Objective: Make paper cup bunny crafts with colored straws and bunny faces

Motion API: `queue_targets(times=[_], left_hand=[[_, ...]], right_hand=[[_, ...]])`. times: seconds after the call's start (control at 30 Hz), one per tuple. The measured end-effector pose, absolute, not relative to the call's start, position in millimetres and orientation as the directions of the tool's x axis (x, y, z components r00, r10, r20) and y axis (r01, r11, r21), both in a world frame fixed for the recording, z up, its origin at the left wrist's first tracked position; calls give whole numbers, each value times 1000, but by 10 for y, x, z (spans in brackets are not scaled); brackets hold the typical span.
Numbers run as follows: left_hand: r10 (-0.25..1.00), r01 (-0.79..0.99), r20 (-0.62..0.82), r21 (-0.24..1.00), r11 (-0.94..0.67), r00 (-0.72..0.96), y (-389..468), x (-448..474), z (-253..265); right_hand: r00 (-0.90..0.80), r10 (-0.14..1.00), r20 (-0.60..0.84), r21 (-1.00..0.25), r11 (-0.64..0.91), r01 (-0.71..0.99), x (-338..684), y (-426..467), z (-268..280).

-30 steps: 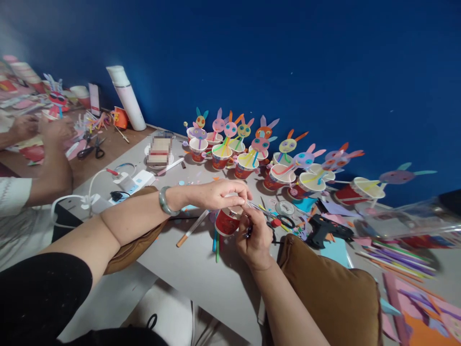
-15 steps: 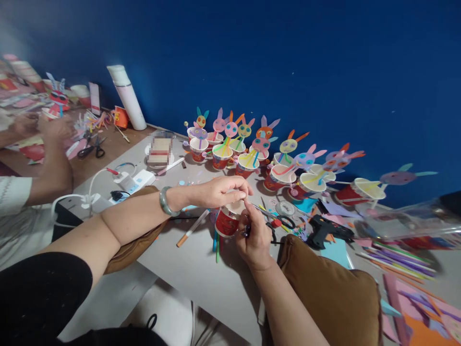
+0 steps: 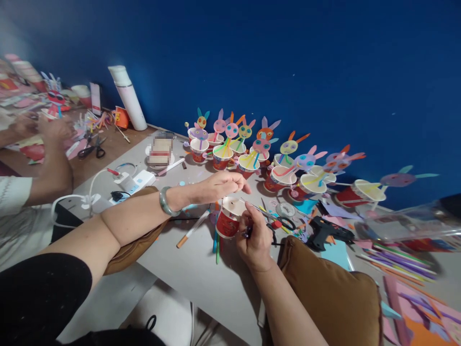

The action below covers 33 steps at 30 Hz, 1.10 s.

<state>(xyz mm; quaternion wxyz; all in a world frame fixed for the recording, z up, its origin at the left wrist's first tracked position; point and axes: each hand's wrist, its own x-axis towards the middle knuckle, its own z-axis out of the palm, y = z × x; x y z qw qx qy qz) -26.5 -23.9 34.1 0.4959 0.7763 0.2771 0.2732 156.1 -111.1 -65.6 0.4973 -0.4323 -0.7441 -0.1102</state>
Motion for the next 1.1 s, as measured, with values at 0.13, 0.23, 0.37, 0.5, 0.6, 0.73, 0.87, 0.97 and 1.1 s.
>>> queue_targets(times=[0.13, 0.23, 0.37, 0.5, 0.6, 0.73, 0.87, 0.97, 1.1], left_hand=[[694, 166, 161, 910, -379, 702, -240, -276, 378], [680, 165, 174, 901, -402, 712, -220, -285, 363], [686, 125, 216, 903, -411, 695, -195, -280, 308], [711, 64, 246, 923, -380, 659, -181, -268, 267], [731, 34, 258, 933, -358, 632, -172, -258, 255], [780, 24, 235, 952, -305, 580, -173, -238, 263], [792, 10, 242, 954, -299, 561, -184, -217, 267], [796, 8, 248, 953, -302, 552, -185, -211, 252], [802, 5, 245, 955, -295, 545, -180, -212, 241]], right_hand=[[-136, 524, 841, -251, 599, 760, 1556, -1110, -648], [-138, 524, 841, -248, 600, 761, 1554, -1114, -645], [-134, 537, 833, -256, 589, 766, 1559, -1122, -648], [-131, 535, 835, -252, 583, 772, 1562, -1120, -653], [-127, 530, 838, -253, 584, 771, 1557, -1116, -654], [-134, 512, 848, -231, 585, 777, 1550, -1116, -651], [-135, 522, 842, -233, 578, 782, 1554, -1121, -654], [-138, 530, 837, -233, 573, 786, 1560, -1123, -659], [-142, 536, 832, -232, 569, 789, 1560, -1123, -650]])
